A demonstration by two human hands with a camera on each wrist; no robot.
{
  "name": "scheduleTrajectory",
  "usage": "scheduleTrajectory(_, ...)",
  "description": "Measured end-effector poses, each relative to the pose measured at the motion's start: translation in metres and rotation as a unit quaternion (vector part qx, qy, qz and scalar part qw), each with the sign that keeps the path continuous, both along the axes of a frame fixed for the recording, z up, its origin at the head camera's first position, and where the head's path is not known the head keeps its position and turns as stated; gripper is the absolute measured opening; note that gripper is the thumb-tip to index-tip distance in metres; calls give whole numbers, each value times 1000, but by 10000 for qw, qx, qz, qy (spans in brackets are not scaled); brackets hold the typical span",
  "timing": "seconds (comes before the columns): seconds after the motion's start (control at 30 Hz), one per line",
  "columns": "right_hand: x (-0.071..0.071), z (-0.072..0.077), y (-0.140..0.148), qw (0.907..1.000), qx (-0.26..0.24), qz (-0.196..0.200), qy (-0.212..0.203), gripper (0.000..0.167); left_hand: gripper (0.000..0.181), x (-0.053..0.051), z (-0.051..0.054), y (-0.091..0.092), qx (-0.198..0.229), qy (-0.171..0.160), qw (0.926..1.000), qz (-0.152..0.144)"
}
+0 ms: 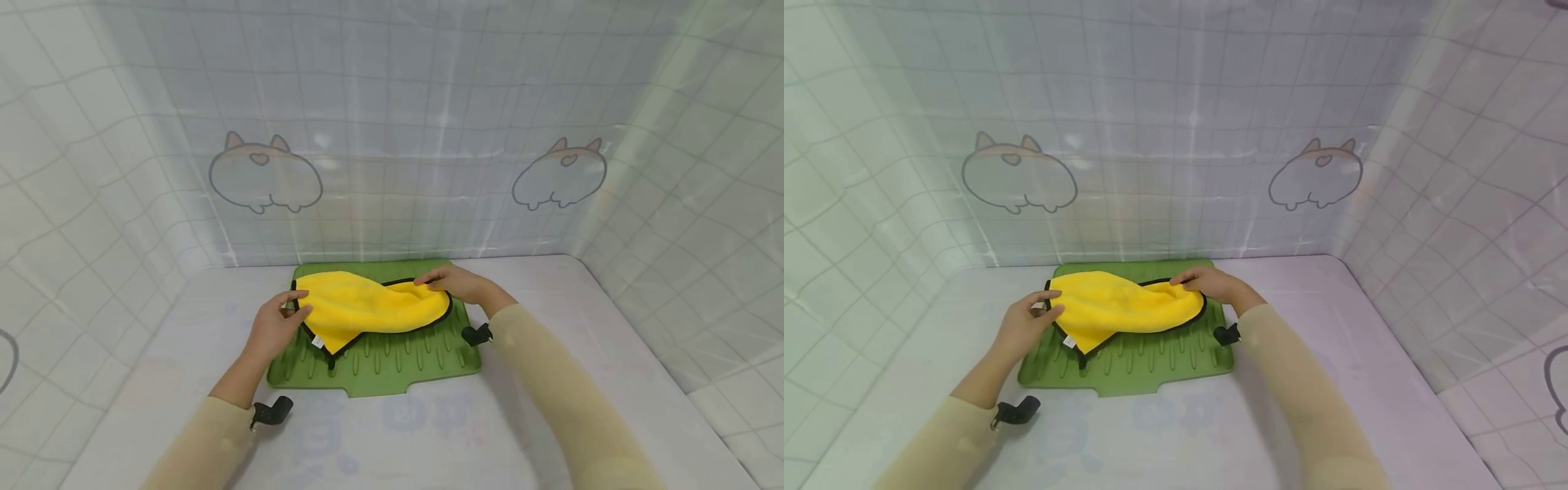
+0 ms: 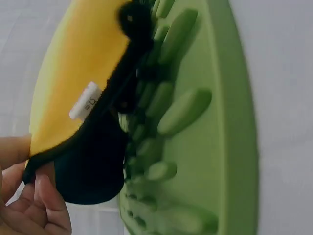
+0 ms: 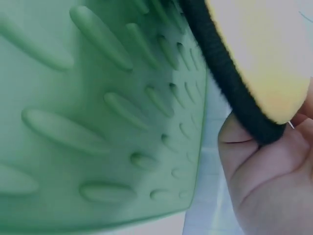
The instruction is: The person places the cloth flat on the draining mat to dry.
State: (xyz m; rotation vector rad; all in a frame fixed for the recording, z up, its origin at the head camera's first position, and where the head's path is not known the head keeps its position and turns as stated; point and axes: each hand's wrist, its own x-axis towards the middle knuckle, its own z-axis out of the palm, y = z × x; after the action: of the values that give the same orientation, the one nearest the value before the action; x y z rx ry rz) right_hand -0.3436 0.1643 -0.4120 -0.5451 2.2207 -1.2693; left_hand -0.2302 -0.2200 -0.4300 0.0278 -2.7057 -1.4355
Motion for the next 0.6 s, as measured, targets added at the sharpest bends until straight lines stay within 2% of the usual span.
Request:
scheduleTrajectory(0.23,1,0,12,9972,-240,-516,483,42,54,-6,1,-9,-126,-78,9996,-241)
scheduleTrajectory(0.47,9,1,20,9912,-107,-905,962,56,68,-13,1,-10,-413,-84,9979,-486)
scheduleTrajectory(0.6,18,0,21,9890,85,-953,1127,65,73,-15,1,-7,-550,-47,9962,-680)
